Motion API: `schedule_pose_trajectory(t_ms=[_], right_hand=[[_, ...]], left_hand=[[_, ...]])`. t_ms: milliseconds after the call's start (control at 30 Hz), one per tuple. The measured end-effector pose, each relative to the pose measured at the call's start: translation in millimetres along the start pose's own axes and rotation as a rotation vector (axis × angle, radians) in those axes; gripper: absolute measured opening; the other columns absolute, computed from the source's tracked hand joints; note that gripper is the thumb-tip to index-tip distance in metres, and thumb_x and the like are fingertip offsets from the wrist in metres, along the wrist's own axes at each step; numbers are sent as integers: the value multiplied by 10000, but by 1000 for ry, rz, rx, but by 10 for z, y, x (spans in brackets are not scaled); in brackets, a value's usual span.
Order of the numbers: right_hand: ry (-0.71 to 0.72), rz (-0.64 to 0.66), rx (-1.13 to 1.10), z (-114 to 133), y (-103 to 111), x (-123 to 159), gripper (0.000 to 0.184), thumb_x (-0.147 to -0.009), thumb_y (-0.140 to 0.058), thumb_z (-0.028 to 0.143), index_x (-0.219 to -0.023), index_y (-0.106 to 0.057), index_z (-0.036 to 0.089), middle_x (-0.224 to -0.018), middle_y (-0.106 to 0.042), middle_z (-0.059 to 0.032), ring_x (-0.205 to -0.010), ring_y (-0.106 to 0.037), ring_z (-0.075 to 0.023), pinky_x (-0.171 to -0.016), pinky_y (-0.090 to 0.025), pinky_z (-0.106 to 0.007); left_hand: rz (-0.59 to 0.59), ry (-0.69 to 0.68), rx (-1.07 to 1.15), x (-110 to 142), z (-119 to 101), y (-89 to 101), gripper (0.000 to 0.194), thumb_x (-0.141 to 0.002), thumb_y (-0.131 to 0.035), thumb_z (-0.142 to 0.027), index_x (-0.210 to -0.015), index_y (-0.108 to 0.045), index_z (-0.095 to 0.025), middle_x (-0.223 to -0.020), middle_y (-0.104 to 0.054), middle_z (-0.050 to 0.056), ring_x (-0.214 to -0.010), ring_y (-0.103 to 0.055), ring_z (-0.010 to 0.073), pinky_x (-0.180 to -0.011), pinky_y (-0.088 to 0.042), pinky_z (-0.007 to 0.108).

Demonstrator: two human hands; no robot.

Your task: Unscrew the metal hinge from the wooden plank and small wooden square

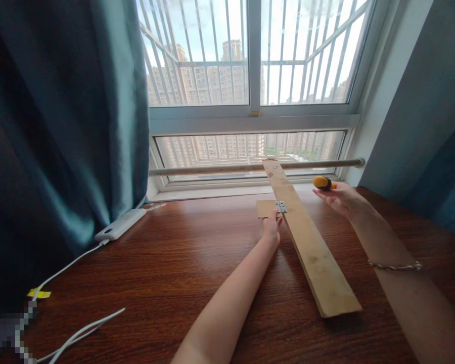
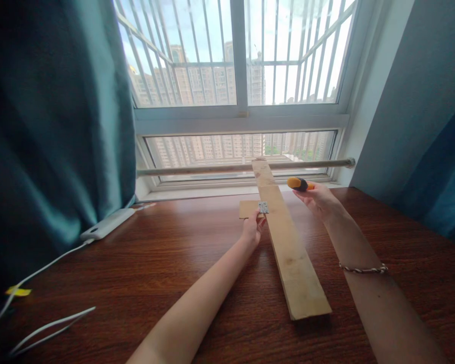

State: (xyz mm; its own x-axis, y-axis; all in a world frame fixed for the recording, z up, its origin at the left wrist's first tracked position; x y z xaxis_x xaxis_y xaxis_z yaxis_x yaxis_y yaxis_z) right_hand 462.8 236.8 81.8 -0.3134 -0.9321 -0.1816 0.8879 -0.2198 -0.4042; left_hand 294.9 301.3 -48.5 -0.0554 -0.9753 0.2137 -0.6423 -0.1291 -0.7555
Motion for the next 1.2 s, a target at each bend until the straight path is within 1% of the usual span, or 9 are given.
schedule_pose_trajectory(t_ms=[100, 200, 300, 400, 600, 733, 833, 967, 1200], right_hand=[[-23, 57, -56, 20, -137, 44, 329, -633, -832, 156, -792, -544, 142, -630, -533, 23, -574, -559, -110, -663, -595, -272], [-78, 40, -108, 96, -283, 54, 425, -654, -843, 387, -761, -493, 171, -486, -382, 93, -396, -434, -57, -419, -505, -150], [-125, 28, -146, 164, -436, 46, 456, -679, -816, 441, -718, -447, 176, -450, -309, 116, -327, -321, -18, -307, -340, -67], [-52, -32, -51, 173, -515, 32, 449, -749, -714, 544, -703, -454, 180, -406, -296, 107, -296, -247, -20, -266, -226, -80], [159, -288, 128, 110, -305, -86, 426, -826, -554, 449, -565, -321, 206, -390, -219, 95, -287, -138, -31, -248, -72, -142], [113, -243, 174, 103, -193, -156, 391, -634, -772, 282, -594, -397, 179, -431, -234, 122, -311, -168, -10, -251, -115, -114], [105, -259, 268, 110, -193, -114, 392, -506, -863, 199, -653, -503, 149, -504, -446, 69, -362, -382, -33, -277, -289, -95], [35, -187, 250, 58, -252, -48, 275, -555, -841, 172, -736, -640, 125, -717, -625, -26, -546, -587, -91, -414, -476, -109], [145, -160, 218, -24, -345, -27, 214, -596, -803, 113, -766, -673, 106, -705, -651, -43, -512, -613, -121, -362, -472, -114]], left_hand=[[-9, -5, 5, 26, -12, -12, 142, -715, -667, -102, -837, -616, -153, -866, -659, 31, -682, -602, 98, -580, -465, 191], [-14, -4, -1, 42, -16, -14, 121, -718, -660, -105, -824, -623, -150, -882, -658, 33, -693, -600, 98, -577, -462, 192], [-11, -9, -8, 38, -15, -4, 123, -703, -675, -114, -810, -626, -148, -870, -661, 34, -687, -599, 98, -585, -465, 197], [-15, -8, -16, 21, -13, 8, 126, -702, -673, -113, -815, -628, -147, -865, -661, 37, -677, -596, 97, -577, -463, 192], [-32, -17, -37, 12, -24, 4, 108, -727, -636, -108, -832, -637, -135, -871, -661, 45, -657, -586, 86, -548, -451, 168], [-27, -30, -43, 44, -44, -11, 109, -711, -645, -92, -811, -640, -133, -864, -663, 42, -652, -584, 85, -545, -449, 171], [-21, -26, -45, 49, -49, -11, 98, -708, -652, -97, -799, -643, -132, -852, -662, 42, -648, -584, 87, -554, -450, 182], [-20, -26, -41, 11, -32, 9, 102, -712, -655, -121, -812, -644, -137, -863, -665, 43, -647, -595, 93, -559, -448, 197], [45, 41, 3, -11, 38, 24, 146, -701, -661, -165, -842, -636, -134, -823, -678, 45, -629, -607, 100, -583, -442, 209]])
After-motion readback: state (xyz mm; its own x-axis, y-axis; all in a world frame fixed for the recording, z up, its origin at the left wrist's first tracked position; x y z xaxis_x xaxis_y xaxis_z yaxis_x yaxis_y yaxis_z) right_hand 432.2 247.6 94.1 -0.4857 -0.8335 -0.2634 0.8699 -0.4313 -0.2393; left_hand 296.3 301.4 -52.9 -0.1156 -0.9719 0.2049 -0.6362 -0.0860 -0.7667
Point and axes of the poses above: each hand's wrist, its own x-axis away from the middle knuckle, its own y-axis out of the back of the hand, z = x × y, the point moved 3 cm from there along -x, towards the middle knuckle
